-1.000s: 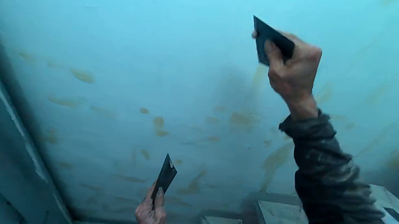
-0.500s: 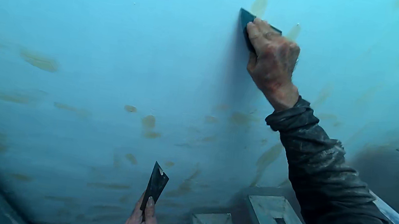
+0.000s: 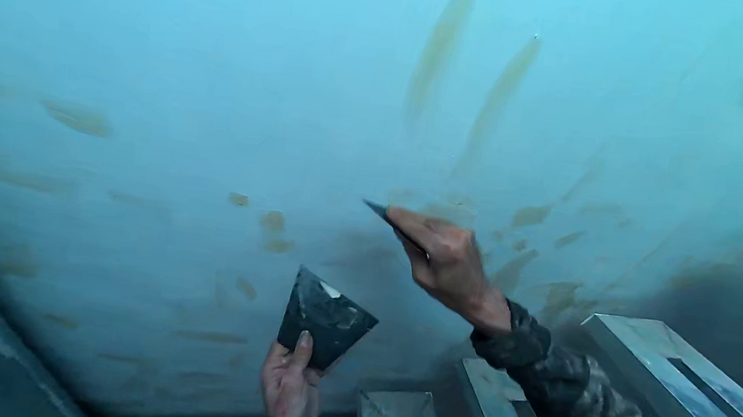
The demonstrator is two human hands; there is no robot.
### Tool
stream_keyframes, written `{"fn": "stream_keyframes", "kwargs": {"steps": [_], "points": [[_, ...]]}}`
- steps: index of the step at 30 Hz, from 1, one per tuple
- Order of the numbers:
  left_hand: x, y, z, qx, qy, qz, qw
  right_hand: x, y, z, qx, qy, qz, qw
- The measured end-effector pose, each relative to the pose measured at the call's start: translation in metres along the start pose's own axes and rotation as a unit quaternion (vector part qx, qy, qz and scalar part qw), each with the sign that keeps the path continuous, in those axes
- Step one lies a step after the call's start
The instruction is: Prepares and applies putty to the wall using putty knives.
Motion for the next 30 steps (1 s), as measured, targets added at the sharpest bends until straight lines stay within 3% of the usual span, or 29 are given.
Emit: {"fn": "stream_keyframes", "kwargs": {"steps": [2,4,10,13,14,16,18,20,22,25,30], "points": [[0.01,0.026,0.0,-0.025,-0.06,-0.061,0.996,-0.013,-0.002,-0.021,0.016,0.058,0.22,0.974],[0.019,0.046,-0.001,-0.045,-0.083,-0.095,0.991,-0.024,0.002,-0.038,0.013,0.081,0.317,0.945],[0.026,0.046,0.0,-0.003,-0.084,-0.101,0.991,-0.025,0.003,-0.079,-0.093,0.063,0.228,0.967],[0.04,0.039,0.003,0.019,-0.069,-0.129,0.989,-0.02,-0.005,-0.094,-0.196,0.064,0.244,0.948],[0.047,0.035,0.006,0.029,-0.05,-0.136,0.989,-0.018,-0.011,-0.094,-0.197,0.074,0.254,0.944],[0.061,0.025,0.015,0.045,-0.01,-0.148,0.988,-0.014,-0.025,-0.081,-0.122,0.153,0.286,0.938],[0.07,0.021,0.018,0.046,0.017,-0.165,0.985,-0.014,-0.033,-0.063,-0.011,0.274,0.361,0.891],[0.082,0.02,0.016,0.036,0.036,-0.178,0.983,-0.026,-0.021,-0.043,0.061,0.354,0.469,0.807],[0.099,0.021,0.013,0.021,0.049,-0.189,0.981,-0.054,-0.002,-0.026,0.062,0.402,0.543,0.735],[0.131,0.016,0.01,-0.006,0.069,-0.178,0.982,-0.1,0.026,-0.004,0.045,0.43,0.601,0.672],[0.183,-0.02,0.009,-0.076,0.173,0.04,0.981,-0.164,0.048,0.034,0.064,0.478,0.654,0.583]]}}
Point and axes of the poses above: each hand's wrist, its own z-axis towards the middle knuckle, its own y-axis out of the palm, x = y × z, the point moved 3 cm from there along z, towards the middle knuckle, and after that the axes turned 2 degrees about y, right-handed, at the moved point
